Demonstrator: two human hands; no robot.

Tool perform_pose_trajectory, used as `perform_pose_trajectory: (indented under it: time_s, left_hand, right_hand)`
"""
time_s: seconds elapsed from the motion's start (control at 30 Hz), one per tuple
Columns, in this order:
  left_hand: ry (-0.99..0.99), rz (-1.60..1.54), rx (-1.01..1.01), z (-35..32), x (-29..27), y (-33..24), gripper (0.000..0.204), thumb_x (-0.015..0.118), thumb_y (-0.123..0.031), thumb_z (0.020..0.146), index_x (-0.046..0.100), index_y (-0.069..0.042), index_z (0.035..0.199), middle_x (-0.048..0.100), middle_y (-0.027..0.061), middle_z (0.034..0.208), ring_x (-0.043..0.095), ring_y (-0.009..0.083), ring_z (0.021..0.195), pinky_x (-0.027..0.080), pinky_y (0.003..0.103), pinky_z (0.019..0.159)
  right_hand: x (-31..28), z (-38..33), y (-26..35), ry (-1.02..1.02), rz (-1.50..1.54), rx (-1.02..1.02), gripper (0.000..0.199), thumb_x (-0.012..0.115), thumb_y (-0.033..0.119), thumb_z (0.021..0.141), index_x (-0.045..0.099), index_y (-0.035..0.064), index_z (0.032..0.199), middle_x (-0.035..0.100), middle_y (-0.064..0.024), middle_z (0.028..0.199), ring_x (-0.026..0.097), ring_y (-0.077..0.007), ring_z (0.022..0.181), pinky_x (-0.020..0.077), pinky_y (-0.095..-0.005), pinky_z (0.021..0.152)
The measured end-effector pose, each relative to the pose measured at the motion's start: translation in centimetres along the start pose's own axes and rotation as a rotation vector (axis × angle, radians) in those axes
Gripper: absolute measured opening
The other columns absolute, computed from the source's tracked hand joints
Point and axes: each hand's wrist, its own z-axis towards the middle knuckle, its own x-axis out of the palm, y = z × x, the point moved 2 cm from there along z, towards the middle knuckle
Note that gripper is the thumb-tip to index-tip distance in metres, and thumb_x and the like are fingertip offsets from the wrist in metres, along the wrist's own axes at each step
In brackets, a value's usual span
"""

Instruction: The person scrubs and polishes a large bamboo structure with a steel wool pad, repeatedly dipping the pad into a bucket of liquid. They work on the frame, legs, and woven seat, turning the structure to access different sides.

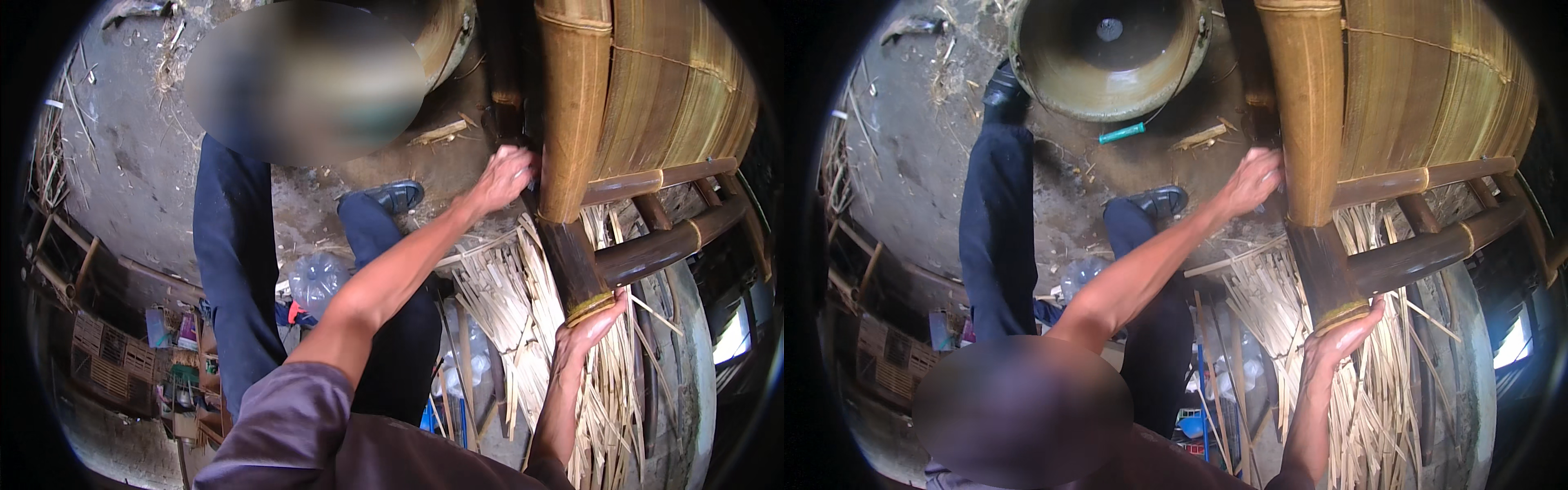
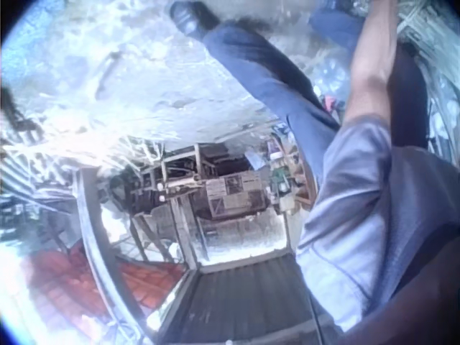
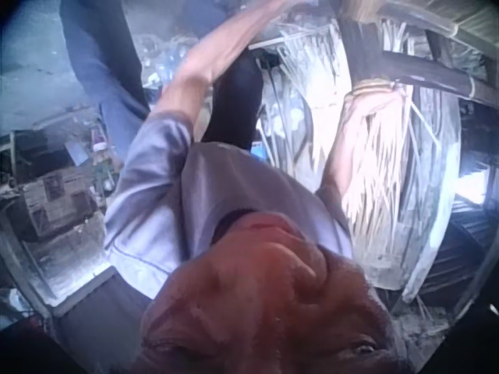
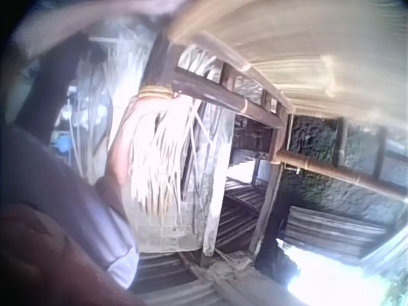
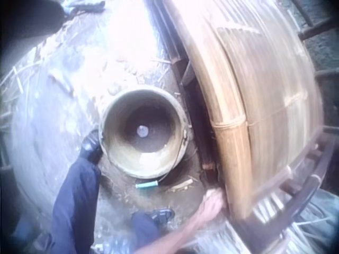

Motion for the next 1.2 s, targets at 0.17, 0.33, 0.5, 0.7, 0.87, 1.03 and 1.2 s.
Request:
perform_pose_trajectory:
  time_s: [0.17, 0.33, 0.5, 0.7, 0.87, 1.03, 1.2]
  left_hand:
    - [0.092, 0.022, -0.018, 2.0, 2.8, 3.2, 0.027, 0.053, -0.007, 0.083, 0.067, 0.000, 0.106, 0.062, 0.0182, 0.113, 0.052, 0.0357, 0.112, 0.040, 0.048, 0.100]
    - [-0.347, -0.192, -0.151, -6.0, 3.5, -3.3, 0.017, 0.048, -0.002, 0.091, 0.056, 0.002, 0.105, 0.054, 0.0211, 0.119, 0.051, 0.0393, 0.111, 0.040, 0.046, 0.097]
    - [-0.532, 0.043, 0.019, 0.2, 1.7, 2.8, 0.016, 0.052, 0.000, 0.087, 0.060, 0.001, 0.100, 0.058, 0.0160, 0.109, 0.052, 0.0348, 0.107, 0.040, 0.043, 0.094]
    - [-0.439, -0.003, -0.158, -5.1, 5.4, 2.1, 0.014, 0.053, -0.003, 0.090, 0.057, -0.002, 0.104, 0.055, 0.0166, 0.109, 0.053, 0.0347, 0.103, 0.039, 0.042, 0.091]
    - [-0.432, -0.218, -0.298, -10.5, 5.5, -13.1, 0.015, 0.049, -0.004, 0.095, 0.054, 0.001, 0.108, 0.052, 0.0215, 0.115, 0.052, 0.0353, 0.109, 0.040, 0.045, 0.096]
    - [-0.043, 0.142, 0.225, -3.7, 3.1, -17.1, 0.014, 0.055, -0.010, 0.089, 0.061, -0.006, 0.101, 0.058, 0.0139, 0.109, 0.054, 0.0341, 0.107, 0.041, 0.045, 0.091]
    - [0.882, 0.373, 0.107, 5.2, 7.7, -10.8, 0.015, 0.049, -0.013, 0.095, 0.059, -0.002, 0.099, 0.062, 0.0154, 0.088, 0.061, 0.0324, 0.087, 0.047, 0.041, 0.075]
  right_hand:
    - [-0.5, 0.3, -0.2, -0.057, -0.021, -0.002, 0.065, 0.043, 0.052, 0.096, 0.039, 0.0061, 0.143, 0.047, -0.0143, 0.139, 0.048, -0.0291, 0.125, 0.0352, -0.0402, 0.107]
    - [-1.1, 0.8, -0.5, -0.033, -0.027, 0.002, 0.062, 0.044, 0.051, 0.096, 0.044, 0.0054, 0.138, 0.049, -0.0119, 0.136, 0.049, -0.0262, 0.124, 0.0354, -0.0382, 0.105]
    - [-1.3, 1.2, -0.6, -0.065, -0.049, -0.004, 0.065, 0.045, 0.053, 0.095, 0.042, 0.0066, 0.140, 0.047, -0.0110, 0.137, 0.047, -0.0256, 0.125, 0.0357, -0.0393, 0.106]
    - [-1.8, 1.5, -0.7, -0.102, -0.127, -0.074, 0.052, 0.044, 0.053, 0.095, 0.052, 0.0106, 0.124, 0.060, -0.0103, 0.117, 0.059, -0.0261, 0.106, 0.0468, -0.0413, 0.092]
    - [-1.7, 2.4, -1.6, -0.100, -0.083, -0.097, 0.057, 0.042, 0.046, 0.098, 0.045, 0.0014, 0.133, 0.051, -0.0137, 0.129, 0.050, -0.0264, 0.116, 0.0392, -0.0362, 0.099]
    - [-0.9, 2.3, -2.4, -0.057, -0.038, -0.229, 0.057, 0.040, 0.036, 0.102, 0.040, -0.0071, 0.140, 0.045, -0.0214, 0.141, 0.042, -0.0311, 0.131, 0.0298, -0.0375, 0.110]
    - [-0.4, 1.5, -2.0, -0.114, -0.116, -0.288, 0.056, 0.041, 0.036, 0.102, 0.042, -0.0060, 0.139, 0.052, -0.0260, 0.135, 0.050, -0.0349, 0.125, 0.0359, -0.0399, 0.105]
